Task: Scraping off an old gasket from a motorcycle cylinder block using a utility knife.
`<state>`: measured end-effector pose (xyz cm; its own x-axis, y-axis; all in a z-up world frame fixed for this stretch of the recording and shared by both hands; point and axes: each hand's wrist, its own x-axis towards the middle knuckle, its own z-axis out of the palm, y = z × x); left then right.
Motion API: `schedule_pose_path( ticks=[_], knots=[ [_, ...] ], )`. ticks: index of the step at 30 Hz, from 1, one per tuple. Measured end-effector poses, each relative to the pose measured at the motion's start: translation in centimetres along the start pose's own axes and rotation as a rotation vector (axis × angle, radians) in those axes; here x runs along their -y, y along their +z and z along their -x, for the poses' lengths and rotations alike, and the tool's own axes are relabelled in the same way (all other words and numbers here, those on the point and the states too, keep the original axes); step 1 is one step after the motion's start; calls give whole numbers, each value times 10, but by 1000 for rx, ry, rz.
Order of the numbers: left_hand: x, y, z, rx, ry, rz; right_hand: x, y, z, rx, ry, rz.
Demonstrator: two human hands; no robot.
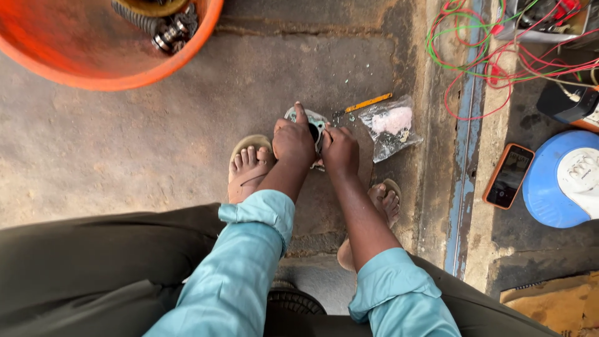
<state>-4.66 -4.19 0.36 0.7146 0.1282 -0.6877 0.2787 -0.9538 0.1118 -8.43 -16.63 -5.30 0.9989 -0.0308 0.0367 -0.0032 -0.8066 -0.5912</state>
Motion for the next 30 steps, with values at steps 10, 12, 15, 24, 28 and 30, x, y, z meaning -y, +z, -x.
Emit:
schedule_pose_path(
  ticks=[10,12,15,24,28,30],
  knots=[
    [1,10,-4,-38,15,10,0,4,2,-23,17,21],
    [-1,4,2,16,4,-9,-2,3,7,-11,47,-14],
    [-1,1,3,13,4,-5,2,1,2,15,30,33],
    [0,-12,12,41,12,-19,6,0,-1,66,51,83],
    [0,13,-12,-32,-12,10,3,3,0,82,74,93],
    [0,7,-5,25,-16,51,1,3,3,68,58,86]
  ],
)
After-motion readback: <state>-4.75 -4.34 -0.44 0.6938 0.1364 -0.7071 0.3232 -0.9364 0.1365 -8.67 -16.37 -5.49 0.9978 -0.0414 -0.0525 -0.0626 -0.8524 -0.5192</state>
